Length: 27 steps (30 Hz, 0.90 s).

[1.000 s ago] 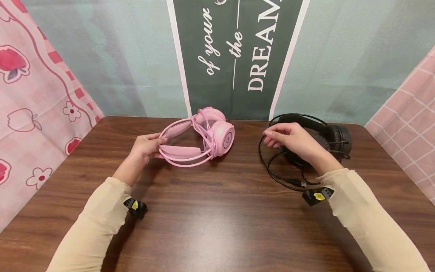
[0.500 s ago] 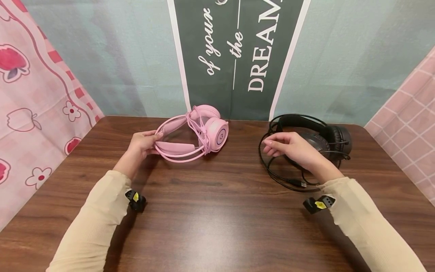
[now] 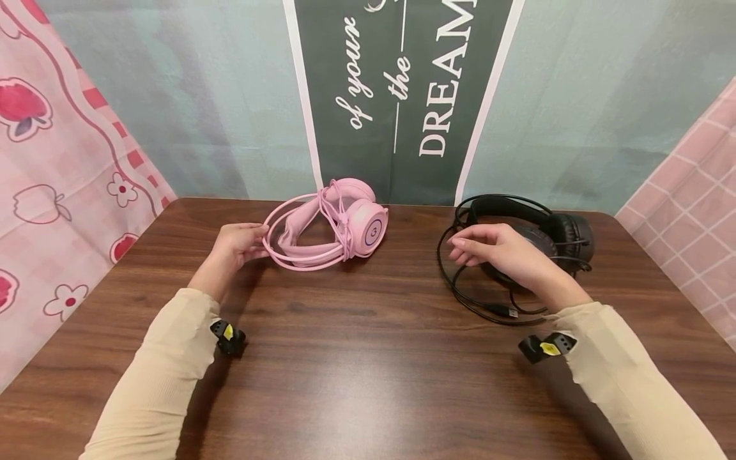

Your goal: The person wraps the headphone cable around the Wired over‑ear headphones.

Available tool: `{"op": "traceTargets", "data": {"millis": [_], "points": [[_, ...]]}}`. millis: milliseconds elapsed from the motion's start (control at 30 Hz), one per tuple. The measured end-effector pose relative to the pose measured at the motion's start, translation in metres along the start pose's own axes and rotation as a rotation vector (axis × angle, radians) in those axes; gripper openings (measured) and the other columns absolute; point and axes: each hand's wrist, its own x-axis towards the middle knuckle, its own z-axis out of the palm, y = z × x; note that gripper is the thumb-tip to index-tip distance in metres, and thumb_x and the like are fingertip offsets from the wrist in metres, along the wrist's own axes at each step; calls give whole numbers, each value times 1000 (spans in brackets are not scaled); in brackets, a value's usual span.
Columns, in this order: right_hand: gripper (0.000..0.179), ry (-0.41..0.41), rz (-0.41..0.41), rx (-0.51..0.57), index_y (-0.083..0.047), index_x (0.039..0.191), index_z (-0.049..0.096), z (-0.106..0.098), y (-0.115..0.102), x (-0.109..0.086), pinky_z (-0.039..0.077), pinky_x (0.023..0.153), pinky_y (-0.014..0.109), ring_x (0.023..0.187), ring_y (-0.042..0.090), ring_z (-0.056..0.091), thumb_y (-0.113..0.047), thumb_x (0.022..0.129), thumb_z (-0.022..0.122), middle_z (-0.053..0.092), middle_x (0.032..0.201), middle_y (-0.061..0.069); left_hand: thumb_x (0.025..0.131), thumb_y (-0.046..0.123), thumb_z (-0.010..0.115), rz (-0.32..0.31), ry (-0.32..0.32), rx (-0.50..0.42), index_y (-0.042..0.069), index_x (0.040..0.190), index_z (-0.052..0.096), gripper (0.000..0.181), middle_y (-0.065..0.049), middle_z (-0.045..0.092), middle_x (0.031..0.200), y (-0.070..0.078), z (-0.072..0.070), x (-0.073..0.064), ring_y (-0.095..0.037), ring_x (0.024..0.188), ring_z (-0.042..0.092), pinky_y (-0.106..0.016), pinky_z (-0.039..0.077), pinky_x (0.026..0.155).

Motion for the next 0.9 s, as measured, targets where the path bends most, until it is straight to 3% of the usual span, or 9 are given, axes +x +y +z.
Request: {"op": "traceTargets", "data": {"millis": [333, 467, 600, 700, 900], "points": [[34, 17, -6, 25, 4, 110, 58, -6, 1, -6, 55, 72, 29, 85, 26, 63, -25, 92, 55, 65, 90, 10, 95, 14, 45, 25, -14, 110, -4, 138, 31, 48, 5, 54, 66, 2, 3, -4, -3, 56, 56, -19, 53, 56], [35, 38, -26, 8, 4, 112, 58, -11, -1, -9, 55, 74, 30, 86, 23, 63, -25, 93, 54, 65, 93, 11, 95, 20, 45, 38, 4, 193, 2, 142, 29, 53, -8, 57, 100, 4, 7, -7, -9, 79, 58, -25, 52, 75], [35, 57, -53, -42, 3, 114, 56, -17, -7, -12, 54, 75, 29, 88, 19, 62, -24, 93, 53, 63, 100, 17, 95, 22, 45, 72, 30, 228, 2, 143, 26, 55, -19, 39, 135, 9, 13, -12, -25, 115, 46, -40, 42, 96], [35, 80, -59, -71, 3, 116, 55, -22, -11, -16, 54, 74, 27, 89, 16, 62, -23, 94, 53, 62, 103, 17, 95, 22, 45, 119, 51, 227, 0, 142, 26, 55, -21, 35, 139, 14, 17, -17, -29, 123, 38, -42, 37, 100], [32, 168, -23, -118, -3, 116, 59, -36, -15, -24, 52, 74, 23, 88, 12, 62, -24, 93, 54, 65, 100, 1, 94, 24, 47, 223, 104, 233, -2, 141, 28, 57, -22, 34, 139, 24, 25, -28, -28, 122, 39, -38, 38, 100]]}}
